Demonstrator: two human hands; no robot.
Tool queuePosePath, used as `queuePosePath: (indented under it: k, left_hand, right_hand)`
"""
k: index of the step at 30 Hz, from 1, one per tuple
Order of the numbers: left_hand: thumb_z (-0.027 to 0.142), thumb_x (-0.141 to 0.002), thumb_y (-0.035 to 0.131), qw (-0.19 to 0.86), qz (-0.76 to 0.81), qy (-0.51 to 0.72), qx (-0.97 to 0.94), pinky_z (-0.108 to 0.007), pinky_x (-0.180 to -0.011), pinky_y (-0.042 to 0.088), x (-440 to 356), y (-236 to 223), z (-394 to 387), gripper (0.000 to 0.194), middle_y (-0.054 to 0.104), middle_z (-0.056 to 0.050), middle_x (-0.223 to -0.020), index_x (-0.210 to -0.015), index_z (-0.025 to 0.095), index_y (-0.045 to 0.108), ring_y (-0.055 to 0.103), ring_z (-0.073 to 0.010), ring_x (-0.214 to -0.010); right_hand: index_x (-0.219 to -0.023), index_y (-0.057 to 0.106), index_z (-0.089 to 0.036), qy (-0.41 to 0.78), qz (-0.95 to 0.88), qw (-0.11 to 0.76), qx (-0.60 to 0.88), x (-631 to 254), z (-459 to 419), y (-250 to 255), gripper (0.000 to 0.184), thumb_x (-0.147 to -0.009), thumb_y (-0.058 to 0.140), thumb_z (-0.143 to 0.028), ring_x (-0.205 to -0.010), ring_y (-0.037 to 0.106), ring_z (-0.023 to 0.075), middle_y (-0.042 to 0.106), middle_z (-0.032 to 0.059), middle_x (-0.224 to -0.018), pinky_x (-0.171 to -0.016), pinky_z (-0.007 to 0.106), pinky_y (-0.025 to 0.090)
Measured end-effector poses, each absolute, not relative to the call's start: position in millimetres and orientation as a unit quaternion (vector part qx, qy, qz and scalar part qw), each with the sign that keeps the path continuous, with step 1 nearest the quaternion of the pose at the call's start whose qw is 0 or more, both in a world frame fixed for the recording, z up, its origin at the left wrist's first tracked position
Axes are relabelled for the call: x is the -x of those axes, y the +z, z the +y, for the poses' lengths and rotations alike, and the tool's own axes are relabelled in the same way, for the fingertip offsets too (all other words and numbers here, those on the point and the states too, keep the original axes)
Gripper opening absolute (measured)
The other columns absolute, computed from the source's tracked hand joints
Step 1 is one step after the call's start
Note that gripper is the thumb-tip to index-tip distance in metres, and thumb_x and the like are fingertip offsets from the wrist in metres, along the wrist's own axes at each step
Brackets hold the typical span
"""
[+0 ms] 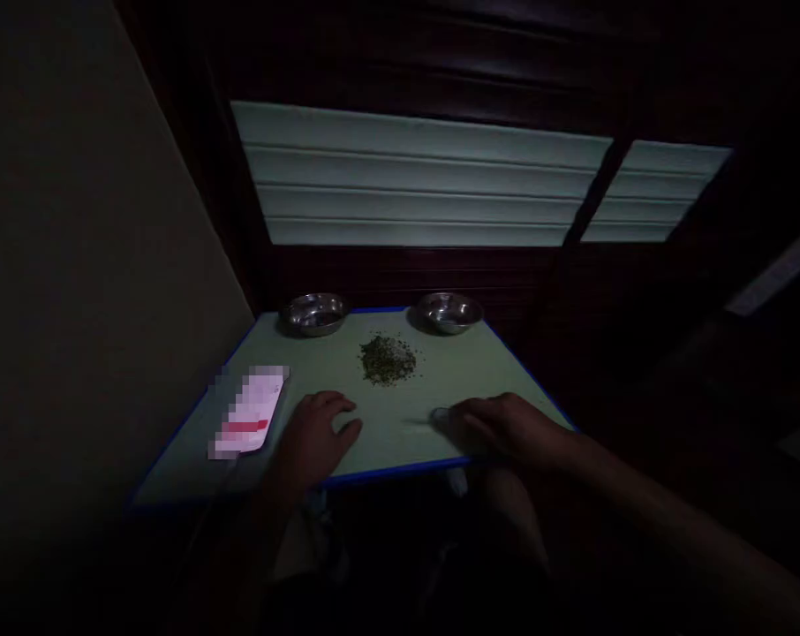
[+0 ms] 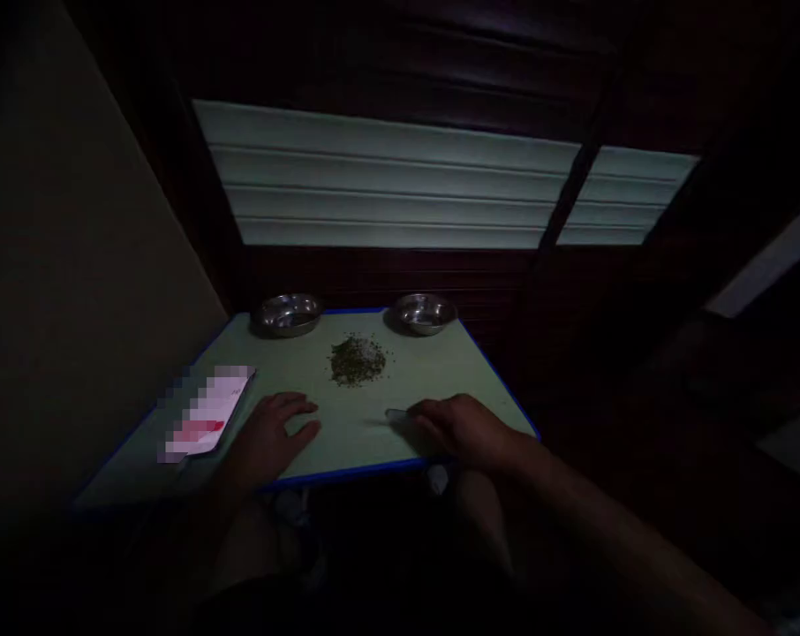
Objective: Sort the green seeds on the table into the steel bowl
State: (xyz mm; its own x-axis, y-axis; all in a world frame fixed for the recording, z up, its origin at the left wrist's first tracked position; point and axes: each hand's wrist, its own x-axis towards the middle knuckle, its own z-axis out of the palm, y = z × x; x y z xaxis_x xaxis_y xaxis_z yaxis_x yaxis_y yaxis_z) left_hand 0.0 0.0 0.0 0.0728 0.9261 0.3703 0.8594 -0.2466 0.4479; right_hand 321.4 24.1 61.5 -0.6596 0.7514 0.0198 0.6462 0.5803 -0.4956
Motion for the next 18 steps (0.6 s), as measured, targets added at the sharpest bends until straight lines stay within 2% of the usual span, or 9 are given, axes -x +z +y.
queuePosePath:
  k: [2,5,9,12,14,16,18]
  left_hand:
    - [0.033,-0.081,0.06,0.053,0.613,0.3,-0.729,-0.051,-0.099,0.044,-1,2,-2,0.026,0.07,-0.013,-0.111,-0.097,0.018,0.074,0.059,-0.0304,-0.108]
    - [0.032,-0.081,0.06,0.052,0.616,0.302,-0.726,-0.05,-0.097,0.046,-2,5,-4,0.024,0.07,-0.012,-0.109,-0.096,0.019,0.074,0.06,-0.0296,-0.106]
    - [0.031,-0.081,0.061,0.054,0.621,0.31,-0.718,-0.048,-0.096,0.048,-3,7,-7,0.022,0.07,-0.012,-0.11,-0.095,0.019,0.074,0.06,-0.0289,-0.107]
    - [0.03,-0.081,0.061,0.054,0.623,0.316,-0.713,-0.048,-0.096,0.048,-4,6,-7,0.021,0.07,-0.012,-0.11,-0.094,0.019,0.074,0.06,-0.0284,-0.107]
    - [0.029,-0.081,0.061,0.056,0.623,0.319,-0.712,-0.048,-0.095,0.049,-4,6,-7,0.021,0.07,-0.011,-0.11,-0.095,0.019,0.073,0.06,-0.0282,-0.107]
    - [0.029,-0.081,0.061,0.057,0.623,0.32,-0.711,-0.048,-0.094,0.049,-4,6,-8,0.021,0.07,-0.011,-0.109,-0.095,0.019,0.073,0.06,-0.0283,-0.106]
    - [0.027,-0.08,0.061,0.056,0.625,0.32,-0.71,-0.049,-0.093,0.05,-4,7,-9,0.02,0.07,-0.012,-0.109,-0.094,0.019,0.073,0.061,-0.0284,-0.106]
  right_hand:
    - [-0.128,0.065,-0.019,0.267,-0.87,0.165,0.38,-316,34,60,0.044,-0.098,0.041,-0.041,-0.099,0.068,0.023,0.072,0.0118,-0.117,-0.089,0.036,0.053]
    - [-0.13,0.064,-0.022,0.321,-0.847,0.209,0.37,-310,51,57,0.043,-0.097,0.045,-0.043,-0.106,0.064,0.0228,0.069,0.0094,-0.121,-0.094,0.039,0.051]
    - [-0.139,0.055,-0.023,0.38,-0.82,0.221,0.366,-305,76,59,0.051,-0.091,0.053,-0.042,-0.083,0.062,0.0168,0.064,0.0091,-0.111,-0.075,0.035,0.056]
    - [-0.14,0.054,-0.019,0.457,-0.775,0.227,0.373,-299,92,67,0.064,-0.079,0.068,-0.036,-0.073,0.061,0.0147,0.064,0.0094,-0.108,-0.069,0.033,0.055]
    - [-0.132,0.062,-0.016,0.488,-0.738,0.261,0.386,-291,105,71,0.055,-0.081,0.064,-0.036,-0.066,0.058,0.0134,0.067,0.0077,-0.093,-0.067,0.033,0.053]
    - [-0.119,0.071,-0.013,0.461,-0.714,0.318,0.421,-282,120,74,0.045,-0.081,0.063,-0.035,-0.057,0.052,0.0119,0.066,0.0044,-0.074,-0.062,0.031,0.05]
    - [-0.114,0.073,-0.014,0.425,-0.696,0.376,0.441,-271,138,74,0.042,-0.076,0.066,-0.031,-0.055,0.05,0.011,0.066,0.0028,-0.071,-0.06,0.029,0.047]
